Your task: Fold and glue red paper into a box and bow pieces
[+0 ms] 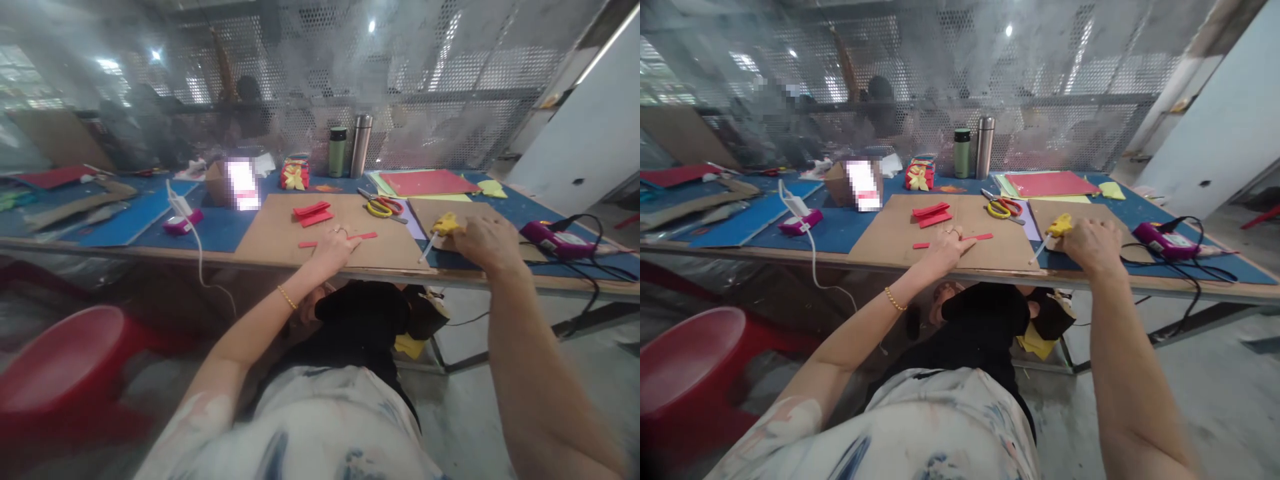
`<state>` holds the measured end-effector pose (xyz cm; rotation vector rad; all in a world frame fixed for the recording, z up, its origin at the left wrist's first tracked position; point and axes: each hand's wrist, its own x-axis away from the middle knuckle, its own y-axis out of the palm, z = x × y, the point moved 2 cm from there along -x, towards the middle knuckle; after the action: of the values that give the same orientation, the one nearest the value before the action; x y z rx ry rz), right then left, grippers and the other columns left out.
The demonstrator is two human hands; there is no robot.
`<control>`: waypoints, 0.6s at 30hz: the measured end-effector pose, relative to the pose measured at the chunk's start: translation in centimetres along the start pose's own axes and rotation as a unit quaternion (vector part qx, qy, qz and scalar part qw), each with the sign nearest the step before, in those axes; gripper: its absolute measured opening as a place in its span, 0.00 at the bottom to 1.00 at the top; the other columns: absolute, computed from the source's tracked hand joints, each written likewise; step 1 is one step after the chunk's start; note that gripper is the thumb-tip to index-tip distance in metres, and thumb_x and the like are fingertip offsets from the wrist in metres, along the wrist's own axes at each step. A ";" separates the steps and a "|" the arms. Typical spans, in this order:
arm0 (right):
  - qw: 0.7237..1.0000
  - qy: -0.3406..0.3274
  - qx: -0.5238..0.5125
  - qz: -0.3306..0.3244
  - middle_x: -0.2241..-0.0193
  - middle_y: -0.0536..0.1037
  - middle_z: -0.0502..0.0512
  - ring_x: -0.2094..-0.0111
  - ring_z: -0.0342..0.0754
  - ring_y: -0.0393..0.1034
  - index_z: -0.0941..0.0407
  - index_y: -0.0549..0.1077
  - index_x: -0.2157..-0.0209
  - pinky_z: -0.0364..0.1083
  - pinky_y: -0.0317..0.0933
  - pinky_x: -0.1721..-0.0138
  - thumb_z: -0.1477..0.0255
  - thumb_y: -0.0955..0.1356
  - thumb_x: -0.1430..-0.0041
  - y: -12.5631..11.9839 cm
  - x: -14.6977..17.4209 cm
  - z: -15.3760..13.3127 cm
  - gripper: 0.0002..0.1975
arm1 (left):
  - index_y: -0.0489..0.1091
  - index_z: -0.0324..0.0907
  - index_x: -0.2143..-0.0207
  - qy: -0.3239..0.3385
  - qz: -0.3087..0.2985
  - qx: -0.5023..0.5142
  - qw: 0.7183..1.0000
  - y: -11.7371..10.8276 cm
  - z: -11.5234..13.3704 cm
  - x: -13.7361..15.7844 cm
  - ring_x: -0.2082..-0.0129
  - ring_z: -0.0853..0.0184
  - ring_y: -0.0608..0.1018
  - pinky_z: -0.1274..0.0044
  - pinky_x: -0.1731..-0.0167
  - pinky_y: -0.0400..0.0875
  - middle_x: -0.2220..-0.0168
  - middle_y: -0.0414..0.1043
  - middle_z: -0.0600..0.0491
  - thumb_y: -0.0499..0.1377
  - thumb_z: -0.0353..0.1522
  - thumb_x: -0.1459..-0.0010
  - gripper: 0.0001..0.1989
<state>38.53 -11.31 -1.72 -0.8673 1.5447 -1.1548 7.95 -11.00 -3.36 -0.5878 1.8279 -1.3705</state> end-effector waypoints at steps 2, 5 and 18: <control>0.998 0.010 0.028 -0.050 0.47 0.78 0.89 0.46 0.72 0.72 0.71 0.78 0.45 0.59 0.60 0.52 0.67 0.65 0.31 1.0 -0.1 0.5 0.24 | 0.78 0.42 0.42 0.010 0.000 -0.007 1.000 0.1 0.3 0.0 0.52 0.56 0.73 0.67 0.51 0.65 0.54 0.74 0.42 0.49 0.28 0.25 0.20; 0.998 0.021 0.042 -0.038 0.46 0.78 0.89 0.45 0.72 0.73 0.69 0.77 0.42 0.61 0.60 0.51 0.66 0.63 0.29 2.0 -0.1 0.7 0.25 | 0.74 0.42 0.36 0.013 0.012 -0.014 1.000 -0.1 -0.1 0.2 0.51 0.56 0.74 0.65 0.49 0.64 0.50 0.75 0.41 0.47 0.24 0.26 0.24; 0.998 -0.041 0.039 -0.023 0.44 0.75 0.86 0.47 0.66 0.70 0.69 0.77 0.43 0.56 0.57 0.53 0.67 0.63 0.26 2.2 -1.0 0.8 0.22 | 0.78 0.39 0.46 -0.026 0.011 -0.037 0.999 -2.0 -6.2 6.4 0.55 0.55 0.76 0.64 0.52 0.63 0.56 0.79 0.41 0.48 0.23 0.30 0.21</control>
<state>39.54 -9.97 -3.58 -0.8910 1.4119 -1.1894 -0.98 -12.71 -2.56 -0.6346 1.8448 -1.2664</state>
